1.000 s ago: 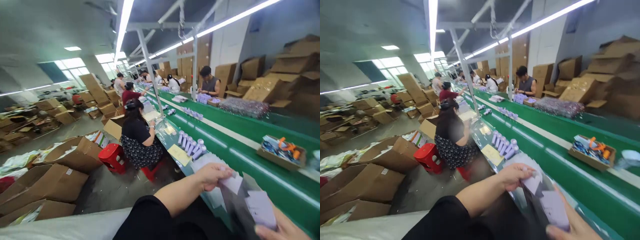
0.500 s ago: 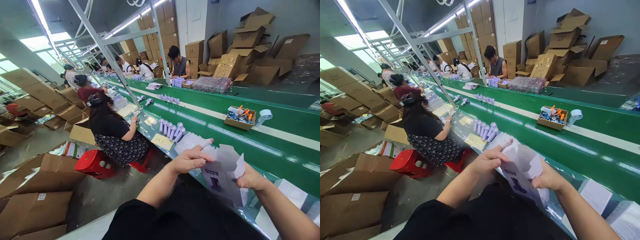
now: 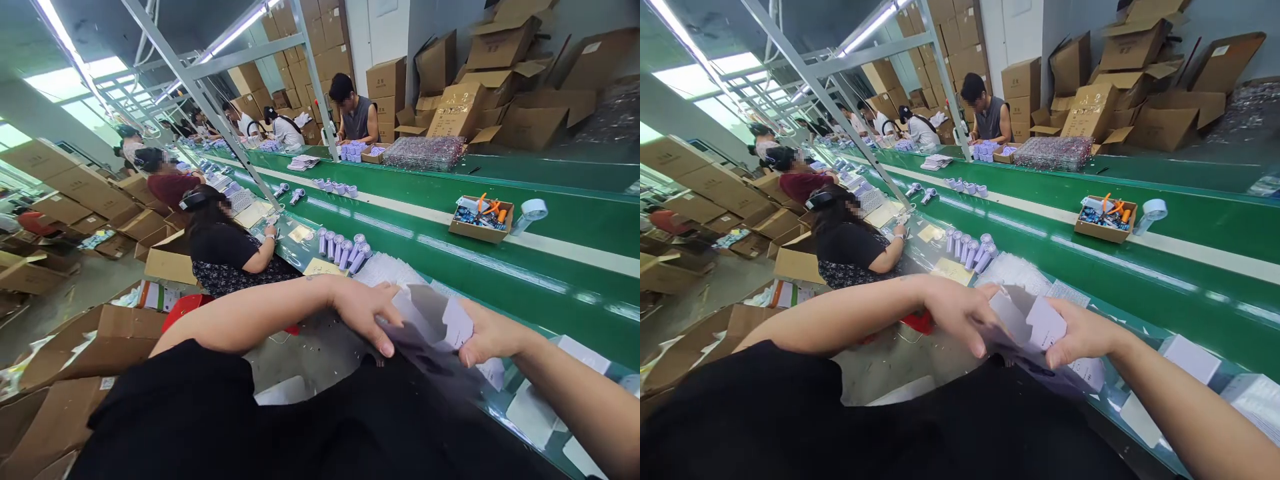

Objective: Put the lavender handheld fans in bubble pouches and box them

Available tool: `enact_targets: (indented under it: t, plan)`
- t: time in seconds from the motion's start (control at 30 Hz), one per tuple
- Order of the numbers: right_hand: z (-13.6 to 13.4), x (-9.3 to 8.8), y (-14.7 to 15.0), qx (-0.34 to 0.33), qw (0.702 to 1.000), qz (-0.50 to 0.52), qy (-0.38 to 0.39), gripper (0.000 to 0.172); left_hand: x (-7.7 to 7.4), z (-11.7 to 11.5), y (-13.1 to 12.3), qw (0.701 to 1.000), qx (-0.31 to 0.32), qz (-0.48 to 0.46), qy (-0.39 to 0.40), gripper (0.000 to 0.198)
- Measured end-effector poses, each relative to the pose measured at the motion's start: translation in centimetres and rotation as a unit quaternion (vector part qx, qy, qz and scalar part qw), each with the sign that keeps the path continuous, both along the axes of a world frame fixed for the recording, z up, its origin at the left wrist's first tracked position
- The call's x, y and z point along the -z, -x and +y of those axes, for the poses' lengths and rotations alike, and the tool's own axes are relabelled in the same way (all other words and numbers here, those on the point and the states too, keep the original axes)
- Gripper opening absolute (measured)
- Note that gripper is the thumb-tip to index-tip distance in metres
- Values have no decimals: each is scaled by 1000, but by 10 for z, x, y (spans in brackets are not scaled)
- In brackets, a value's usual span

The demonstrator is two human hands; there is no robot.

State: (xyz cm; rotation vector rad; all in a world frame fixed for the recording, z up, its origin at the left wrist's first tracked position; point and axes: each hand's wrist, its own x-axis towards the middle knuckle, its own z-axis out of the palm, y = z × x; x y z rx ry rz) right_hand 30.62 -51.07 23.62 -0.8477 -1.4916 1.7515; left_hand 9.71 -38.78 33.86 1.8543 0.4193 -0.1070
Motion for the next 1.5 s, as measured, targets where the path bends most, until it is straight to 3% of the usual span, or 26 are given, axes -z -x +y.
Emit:
enact_targets:
  t: [0.07, 0.13, 0.2, 0.27, 0.37, 0.47, 0.57, 0.63, 0.7, 0.77, 0.87, 0.97, 1.1, 1.17, 1.23, 1.3, 1.5]
  plan:
    - [-1, 6, 3, -11, 1000, 0, 11, 76, 4, -6, -1, 991, 129, 43, -22, 31]
    - [-3, 15, 5, -18, 1000, -1, 14, 72, 10, -10, -1, 986, 160, 43, -24, 29]
    - [-5, 23, 4, 9, 1000, -5, -1, 67, 18, -12, 1, 992, 125, 28, -9, 24]
    - [-9, 30, 3, 63, 998, -10, -25, 58, 29, -13, 2, 998, 43, 16, 44, 24]
    - [-16, 37, 2, 105, 993, -12, -47, 55, 47, -21, 0, 981, -97, -13, 168, 46]
    - [-21, 41, 4, 122, 990, -29, -69, 64, 64, -39, -5, 947, -173, -83, 259, 62]
    - [-23, 46, 6, 134, 985, -63, -93, 74, 74, -56, -12, 937, -240, -120, 225, 64]
    - [-23, 49, 6, 143, 981, -82, -99, 95, 76, -61, -15, 934, -266, -128, 202, 77]
    - [-22, 52, 6, 167, 977, -90, -96, 117, 77, -62, -17, 916, -272, -147, 256, 91]
    - [-21, 55, 8, 195, 974, -76, -92, 123, 80, -61, -18, 874, -286, -177, 352, 97]
    - [-20, 60, 13, 213, 969, -55, -112, 112, 89, -61, -21, 811, -339, -189, 437, 97]
    - [-21, 65, 19, 228, 952, -99, -181, 97, 99, -64, -25, 797, -399, -164, 424, 85]
    - [-32, 55, 27, 317, 866, -228, -312, 64, 102, -65, -27, 782, -458, -182, 382, 64]
    - [-37, 42, 31, 304, 825, -319, -355, 67, 102, -67, -27, 768, -485, -196, 371, 59]
    - [-41, 30, 34, 285, 807, -374, -357, 78, 100, -71, -27, 758, -502, -210, 360, 56]
    - [-42, 23, 34, 288, 810, -383, -339, 76, 99, -77, -25, 761, -486, -235, 358, 52]
    - [-40, 17, 29, 255, 832, -356, -340, 43, 104, -71, -12, 777, -362, -258, 445, 54]
